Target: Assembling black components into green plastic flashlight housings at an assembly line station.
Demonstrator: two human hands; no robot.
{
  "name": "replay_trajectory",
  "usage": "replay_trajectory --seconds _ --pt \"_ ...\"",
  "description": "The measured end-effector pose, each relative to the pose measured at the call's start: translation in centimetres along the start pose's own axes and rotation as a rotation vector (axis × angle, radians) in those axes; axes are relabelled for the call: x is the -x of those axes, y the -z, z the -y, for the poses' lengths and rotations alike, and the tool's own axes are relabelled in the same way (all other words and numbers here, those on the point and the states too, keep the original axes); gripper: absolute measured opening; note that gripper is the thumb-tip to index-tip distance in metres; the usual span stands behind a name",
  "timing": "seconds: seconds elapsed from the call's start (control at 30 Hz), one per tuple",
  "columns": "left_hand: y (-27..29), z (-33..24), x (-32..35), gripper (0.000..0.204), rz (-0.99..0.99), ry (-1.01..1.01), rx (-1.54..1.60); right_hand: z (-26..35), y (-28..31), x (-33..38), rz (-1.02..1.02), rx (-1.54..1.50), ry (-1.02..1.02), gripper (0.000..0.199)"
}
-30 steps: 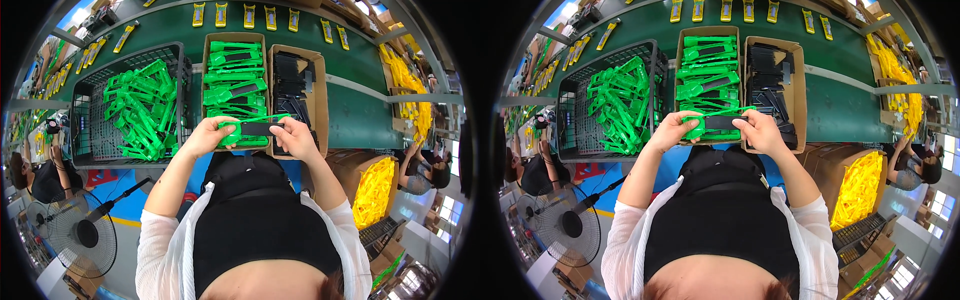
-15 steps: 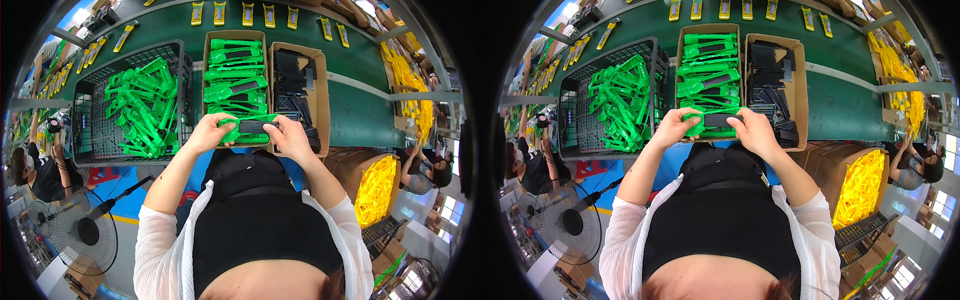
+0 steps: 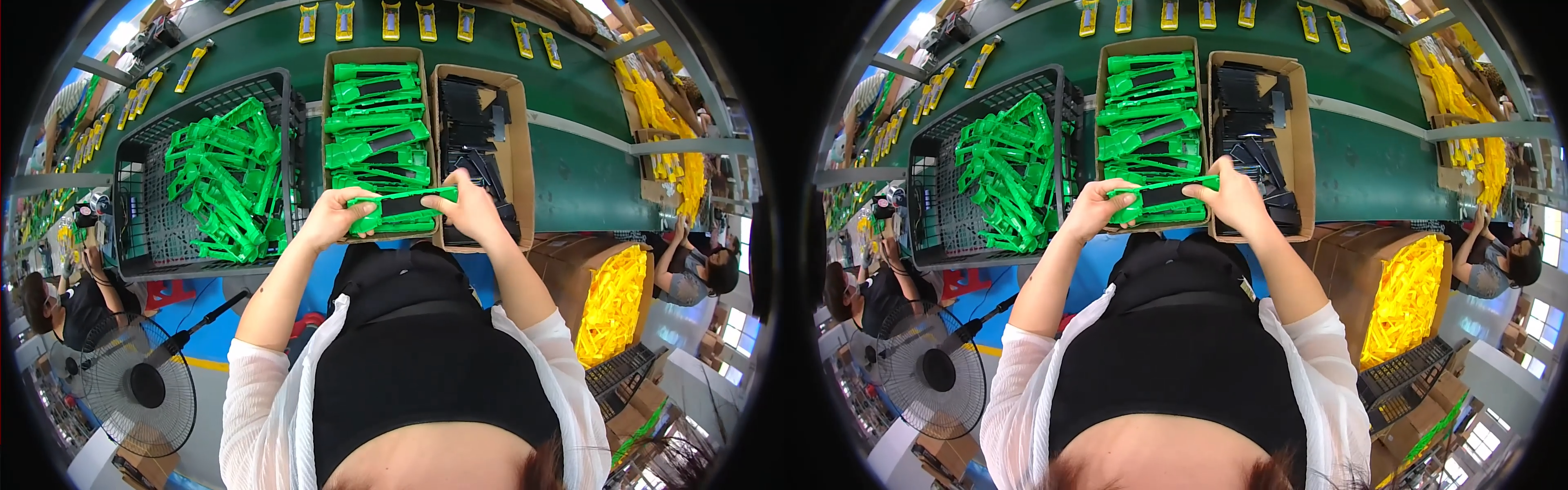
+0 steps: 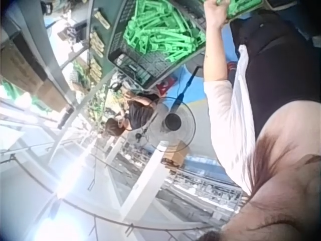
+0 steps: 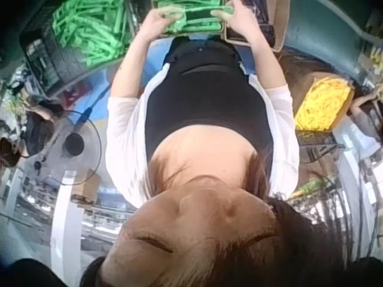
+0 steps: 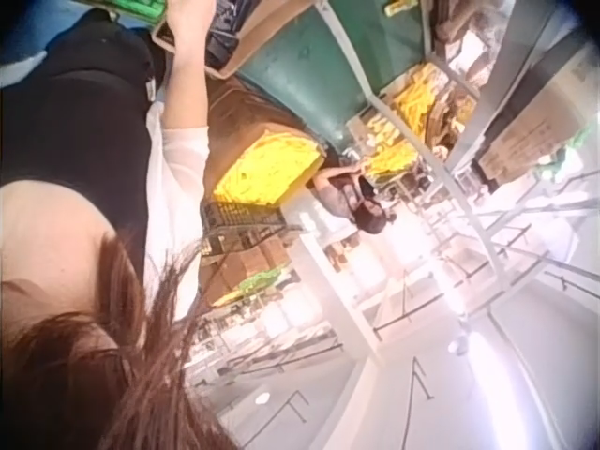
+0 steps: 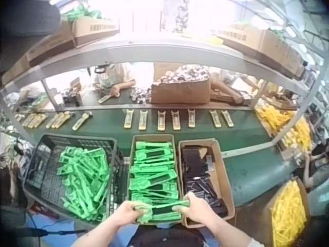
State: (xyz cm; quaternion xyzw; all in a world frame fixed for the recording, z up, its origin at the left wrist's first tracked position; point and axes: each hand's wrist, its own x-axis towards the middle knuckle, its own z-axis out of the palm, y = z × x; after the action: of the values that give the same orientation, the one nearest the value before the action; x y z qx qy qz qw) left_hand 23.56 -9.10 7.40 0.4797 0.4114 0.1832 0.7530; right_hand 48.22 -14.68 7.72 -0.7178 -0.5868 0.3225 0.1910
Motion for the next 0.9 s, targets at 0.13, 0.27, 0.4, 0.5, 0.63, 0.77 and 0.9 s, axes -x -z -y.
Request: replay_trajectory --seconds 0.13,0.27,0.4,0.5,0.63,0.77,0.9 --pt "-0.8 0.4 0.0 0.015 -0.033 0.092 -0.015 1.0 -0.4 0.8 0.182 -0.399 -0.222 0.031" --pt "-2.1 0.6 0.0 0.024 -0.225 0.106 -0.110 1.6 -0.7 0.9 0.091 -0.238 -0.236 0.036" --pt "-2.1 -1.0 -0.9 0.030 -0.180 -0.319 -1.202 0.8 -1.9 1.2 0.060 -0.212 -0.133 0.037" --pt "-4.2 -1.4 -1.4 0.024 -0.109 -0.242 -1.231 3.1 -0.4 1.2 0.361 -0.431 -0.257 0.055" --pt "-5.8 -0.7 -2.1 0.024 -0.162 -0.219 -0.871 2.1 -0.7 1.3 0.174 -0.293 -0.040 0.073" --pt "-3.6 -1.6 -5.8 0.028 -0.144 -0.538 -1.234 -1.3 -3.9 1.0 0.202 -0.859 -0.033 0.078" --pt "0.6 -5.1 -14.2 0.026 -0.335 -0.817 -1.496 -0.5 -4.2 1.0 0.210 -1.025 -0.261 0.064"
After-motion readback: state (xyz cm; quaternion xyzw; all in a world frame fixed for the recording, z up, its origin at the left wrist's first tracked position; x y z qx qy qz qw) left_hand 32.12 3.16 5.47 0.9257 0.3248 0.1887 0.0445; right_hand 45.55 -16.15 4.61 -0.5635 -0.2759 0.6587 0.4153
